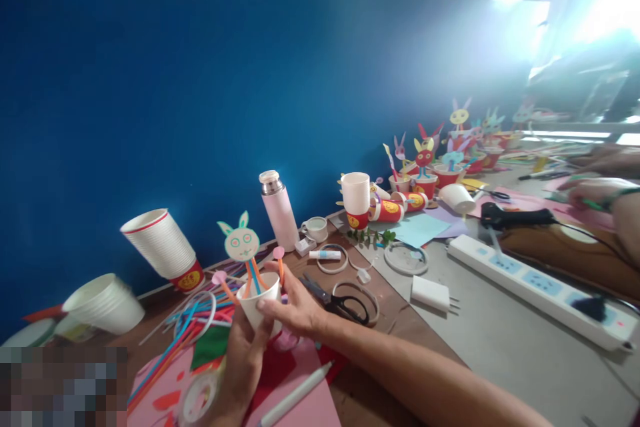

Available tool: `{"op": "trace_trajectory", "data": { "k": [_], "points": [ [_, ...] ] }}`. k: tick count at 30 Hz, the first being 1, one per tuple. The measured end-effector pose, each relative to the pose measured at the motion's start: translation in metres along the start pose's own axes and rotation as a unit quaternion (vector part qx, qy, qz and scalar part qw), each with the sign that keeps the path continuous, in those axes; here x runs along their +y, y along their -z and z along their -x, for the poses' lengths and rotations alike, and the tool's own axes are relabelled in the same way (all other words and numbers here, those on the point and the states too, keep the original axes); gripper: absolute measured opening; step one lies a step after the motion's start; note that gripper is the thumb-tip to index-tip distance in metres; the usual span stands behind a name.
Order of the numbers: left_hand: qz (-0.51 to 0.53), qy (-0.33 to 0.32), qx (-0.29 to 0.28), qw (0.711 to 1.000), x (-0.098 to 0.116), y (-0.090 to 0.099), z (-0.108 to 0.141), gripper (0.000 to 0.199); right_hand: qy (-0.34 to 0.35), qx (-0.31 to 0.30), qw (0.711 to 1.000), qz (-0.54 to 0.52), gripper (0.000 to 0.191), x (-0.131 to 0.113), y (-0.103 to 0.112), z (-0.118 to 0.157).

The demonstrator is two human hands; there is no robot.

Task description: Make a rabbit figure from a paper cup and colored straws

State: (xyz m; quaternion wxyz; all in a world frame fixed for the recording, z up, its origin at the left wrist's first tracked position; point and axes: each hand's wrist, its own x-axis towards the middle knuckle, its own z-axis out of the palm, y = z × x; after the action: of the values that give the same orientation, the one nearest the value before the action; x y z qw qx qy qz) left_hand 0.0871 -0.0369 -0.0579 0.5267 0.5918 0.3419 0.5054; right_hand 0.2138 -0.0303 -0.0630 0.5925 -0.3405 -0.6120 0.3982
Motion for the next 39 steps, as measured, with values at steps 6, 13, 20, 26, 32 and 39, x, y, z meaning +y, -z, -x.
{"op": "trace_trajectory", "data": {
  "k": [6, 13, 20, 26, 32, 39],
  "points": [
    [0.002, -0.004, 0.058, 0.998, 0.0021, -0.0062, 0.0041, 0.055, -0.012, -0.013, 1.0, -0.007, 0.063, 0.0023, 0.0, 0.001],
    [0.005, 0.01, 0.056, 0.998, 0.0032, -0.0042, 0.0025, 0.052, -0.017, -0.019, 0.999, -0.019, 0.062, 0.0026, 0.0002, 0.0008],
    [-0.011, 0.029, 0.049, 0.998, -0.0014, 0.0017, -0.0007, 0.059, 0.0, -0.005, 1.0, 0.01, 0.06, 0.0008, 0.0012, 0.0004],
    [-0.007, 0.025, 0.039, 0.999, -0.0025, 0.0006, 0.0011, 0.059, 0.006, -0.011, 1.0, 0.014, 0.054, -0.0019, 0.0016, 0.0],
    [-0.006, 0.032, 0.036, 0.999, -0.0007, 0.0012, 0.0021, 0.059, 0.005, -0.02, 1.0, 0.007, 0.051, -0.0043, 0.0013, -0.0001],
    [-0.007, 0.031, 0.036, 0.999, 0.004, 0.0008, 0.0013, 0.055, 0.001, -0.015, 1.0, -0.001, 0.049, -0.0045, 0.0, 0.0001]
  ]
}}
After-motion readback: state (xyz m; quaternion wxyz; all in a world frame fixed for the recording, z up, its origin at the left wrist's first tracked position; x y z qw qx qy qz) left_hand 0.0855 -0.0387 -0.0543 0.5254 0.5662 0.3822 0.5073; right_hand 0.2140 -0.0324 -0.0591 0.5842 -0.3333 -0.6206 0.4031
